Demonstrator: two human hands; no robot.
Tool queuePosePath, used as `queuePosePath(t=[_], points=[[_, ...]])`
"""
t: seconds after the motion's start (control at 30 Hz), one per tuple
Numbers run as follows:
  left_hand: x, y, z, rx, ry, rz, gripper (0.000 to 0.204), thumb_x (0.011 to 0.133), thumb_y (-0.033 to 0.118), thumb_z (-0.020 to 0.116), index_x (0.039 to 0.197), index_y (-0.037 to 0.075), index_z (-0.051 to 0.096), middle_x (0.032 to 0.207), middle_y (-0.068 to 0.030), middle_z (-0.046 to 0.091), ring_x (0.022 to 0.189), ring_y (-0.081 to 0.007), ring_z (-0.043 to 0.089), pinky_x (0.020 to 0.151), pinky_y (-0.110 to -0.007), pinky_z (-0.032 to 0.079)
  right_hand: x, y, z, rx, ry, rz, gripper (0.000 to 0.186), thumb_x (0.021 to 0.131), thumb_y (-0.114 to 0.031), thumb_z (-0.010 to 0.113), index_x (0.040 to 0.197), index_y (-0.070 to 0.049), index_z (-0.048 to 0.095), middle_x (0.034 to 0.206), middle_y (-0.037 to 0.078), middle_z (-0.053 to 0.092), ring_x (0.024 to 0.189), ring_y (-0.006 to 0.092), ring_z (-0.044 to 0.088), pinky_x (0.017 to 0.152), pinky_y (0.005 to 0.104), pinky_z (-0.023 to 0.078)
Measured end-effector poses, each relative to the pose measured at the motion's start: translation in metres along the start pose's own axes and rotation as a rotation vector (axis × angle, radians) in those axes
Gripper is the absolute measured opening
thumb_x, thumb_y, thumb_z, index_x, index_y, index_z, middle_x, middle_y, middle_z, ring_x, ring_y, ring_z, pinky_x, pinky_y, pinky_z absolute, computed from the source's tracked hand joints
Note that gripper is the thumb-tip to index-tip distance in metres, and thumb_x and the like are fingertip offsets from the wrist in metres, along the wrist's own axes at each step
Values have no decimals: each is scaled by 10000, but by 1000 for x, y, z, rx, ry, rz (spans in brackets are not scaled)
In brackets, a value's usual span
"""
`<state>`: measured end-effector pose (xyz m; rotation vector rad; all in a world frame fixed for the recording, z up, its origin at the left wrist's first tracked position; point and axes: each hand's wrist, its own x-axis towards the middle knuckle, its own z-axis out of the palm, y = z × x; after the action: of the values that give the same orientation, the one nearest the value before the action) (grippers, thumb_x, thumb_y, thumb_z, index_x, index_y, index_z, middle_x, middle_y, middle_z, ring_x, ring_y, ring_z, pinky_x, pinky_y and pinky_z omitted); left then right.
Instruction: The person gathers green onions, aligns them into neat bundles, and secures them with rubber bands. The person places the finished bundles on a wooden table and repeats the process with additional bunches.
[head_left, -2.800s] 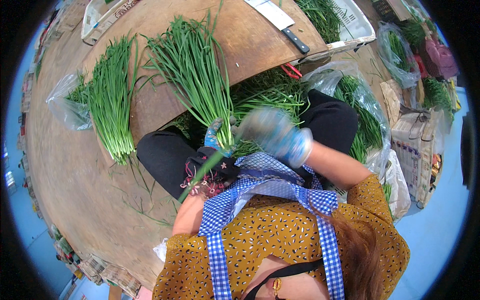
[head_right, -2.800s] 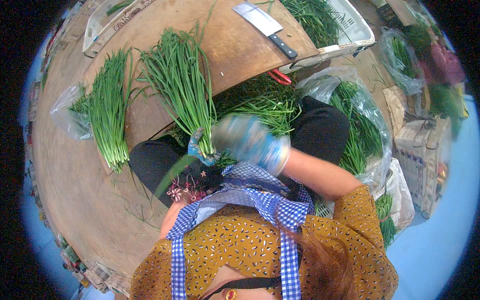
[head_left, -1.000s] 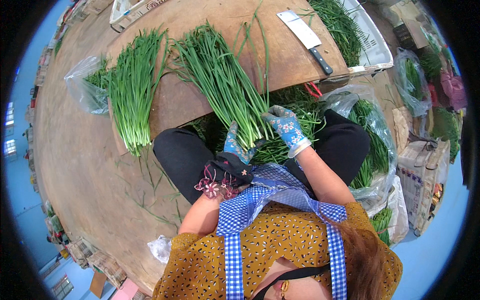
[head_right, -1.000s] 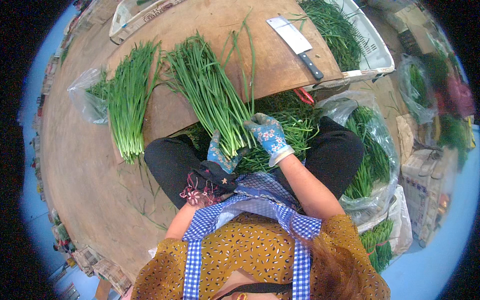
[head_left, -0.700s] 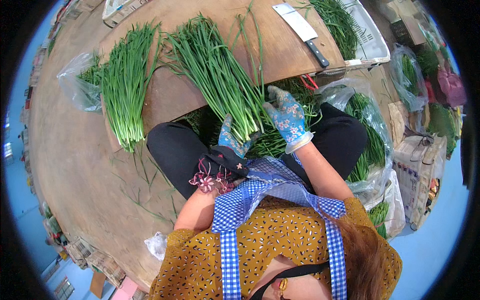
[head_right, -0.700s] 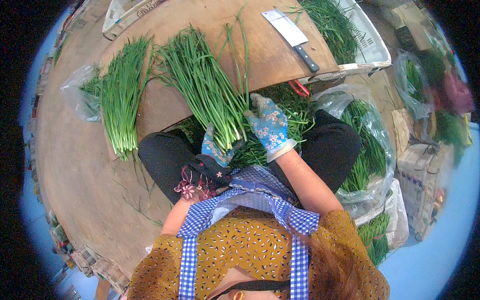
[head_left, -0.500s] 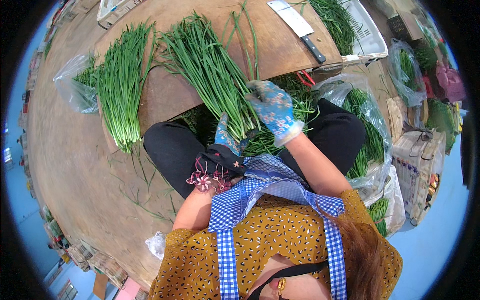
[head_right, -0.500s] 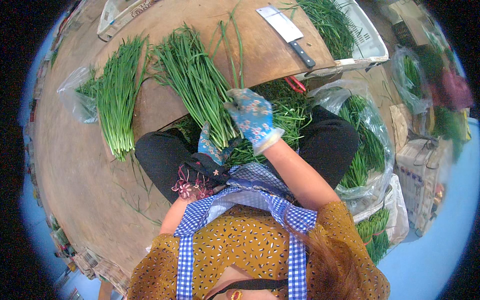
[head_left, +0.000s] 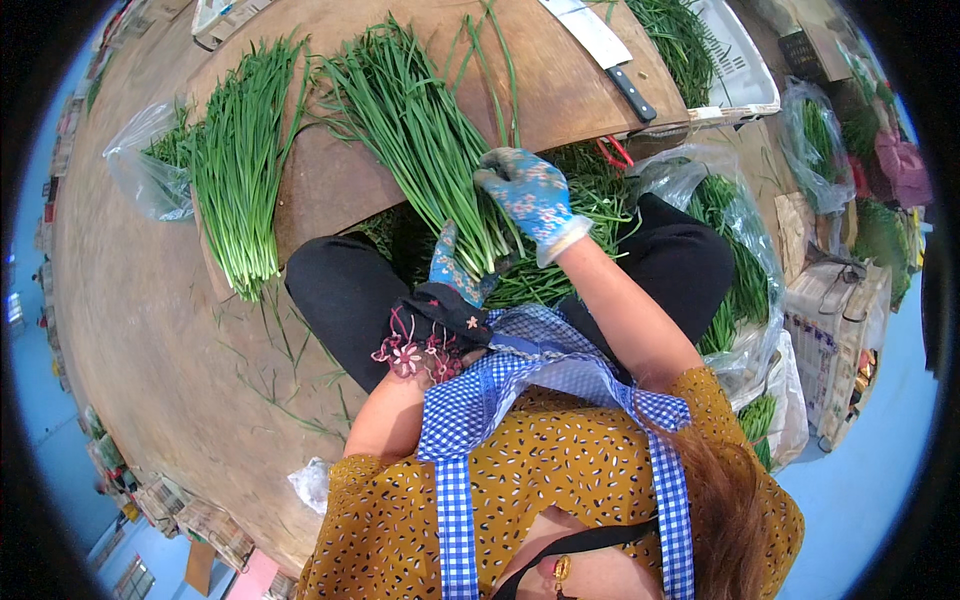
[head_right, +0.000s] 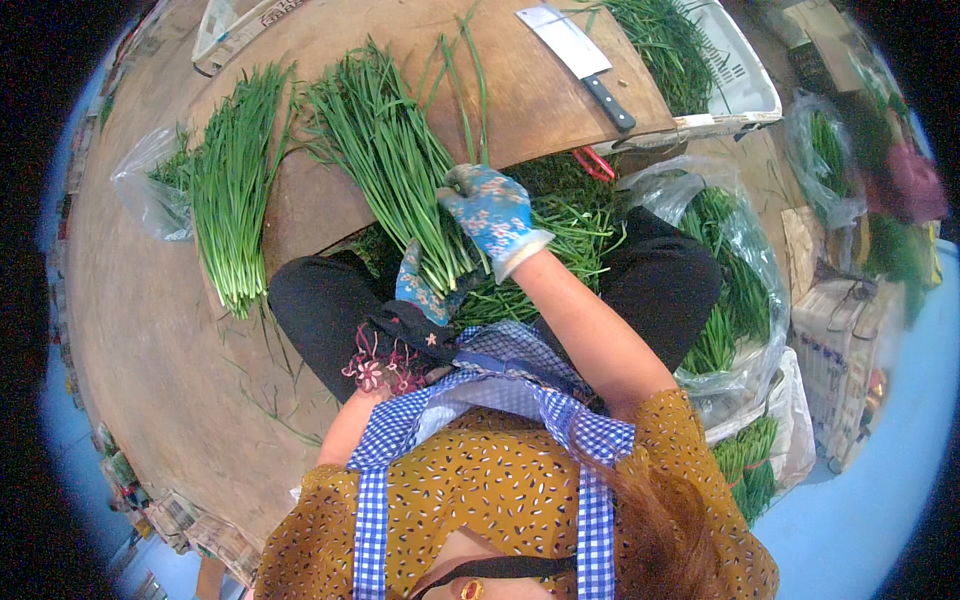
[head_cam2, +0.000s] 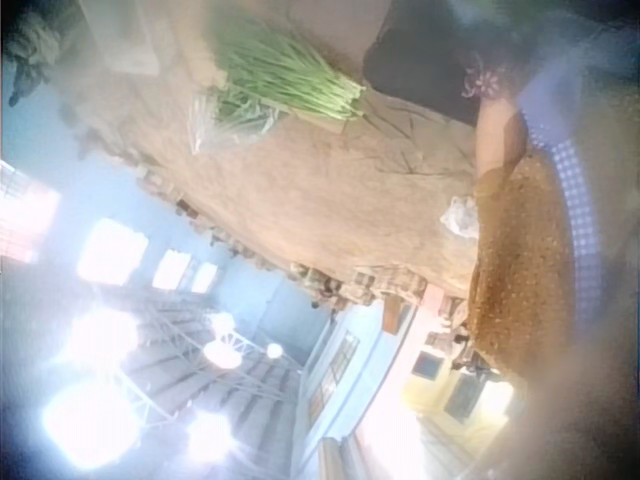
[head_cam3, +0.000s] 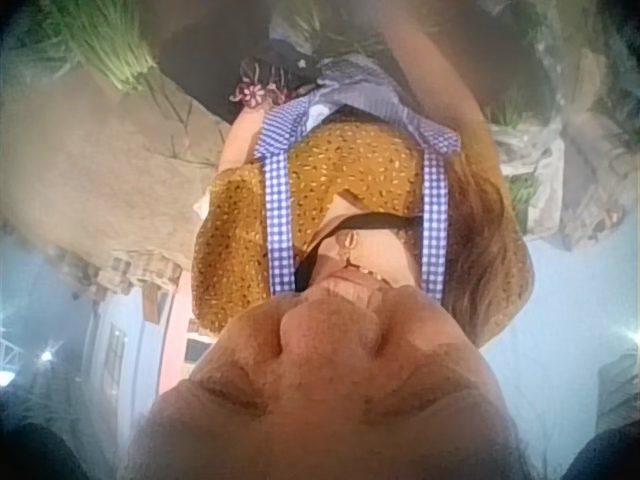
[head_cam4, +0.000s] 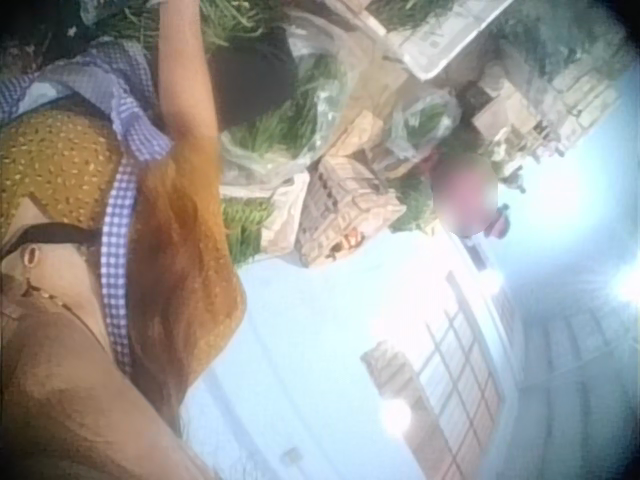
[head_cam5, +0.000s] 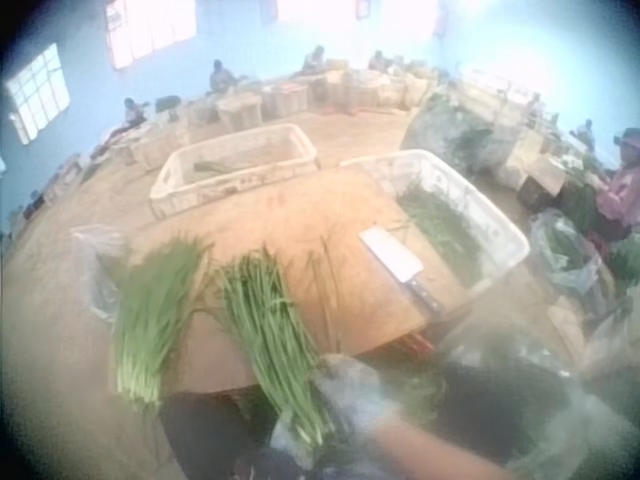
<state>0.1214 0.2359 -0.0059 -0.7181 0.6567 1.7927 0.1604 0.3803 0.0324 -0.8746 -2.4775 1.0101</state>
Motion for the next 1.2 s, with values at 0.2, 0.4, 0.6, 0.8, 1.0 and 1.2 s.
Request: queuePosePath(t=[0.2, 0.4, 0.6, 0.8, 1.0, 1.2], points=[[2, -3, 4, -56, 63, 42, 454, 930, 392, 419, 1253, 80, 483, 1220, -162, 530, 1108, -366, 503, 968, -550, 376, 12, 2, 18, -218, -91, -20, 178, 776, -265, 592, 821, -94, 612, 833, 121, 638, 795, 317, 615, 689, 429, 483], [3, 0, -2, -27, -75, -29, 503, 927, 421, 380, 1293, 82, 445, 1257, -169, 497, 1144, -360, 476, 985, -548, 359, 13, 4, 3, 109, -36, 211, 221, 791, -286, 585, 810, -75, 647, 864, 133, 651, 822, 317, 622, 717, 388, 490], [0, -2, -6, 2, -141, -30, 529, 924, 433, 366, 1307, 74, 431, 1267, -185, 487, 1150, -370, 468, 979, -547, 359, -14, 3, -24, 371, 152, 123, 256, 795, -308, 622, 868, -67, 668, 850, 144, 652, 808, 286, 631, 722, 353, 482], [4, -3, -5, -129, -6, -63, 491, 905, 418, 438, 1271, 93, 481, 1245, -145, 517, 1129, -356, 480, 985, -551, 346, -4, 0, 4, -309, 110, -220, 284, 753, -262, 627, 948, -54, 613, 861, 140, 627, 799, 305, 618, 690, 401, 491], [8, -1, -11, -24, 30, 38, 404, 909, 385, 444, 1175, 102, 557, 1133, -97, 598, 1024, -297, 561, 899, -550, 424, 11, 15, -1, -90, 46, 82, 205, 754, -246, 632, 831, -56, 636, 809, 109, 662, 774, 310, 631, 666, 381, 494], [17, 1, -16, -7, -68, 0, 336, 902, 362, 465, 1117, 134, 587, 1017, -64, 632, 911, -257, 597, 822, -554, 469, -8, 31, -28, 1030, 58, 565, 154, 822, -161, 638, 913, -40, 614, 785, 30, 642, 693, 112, 593, 625, 231, 457]])
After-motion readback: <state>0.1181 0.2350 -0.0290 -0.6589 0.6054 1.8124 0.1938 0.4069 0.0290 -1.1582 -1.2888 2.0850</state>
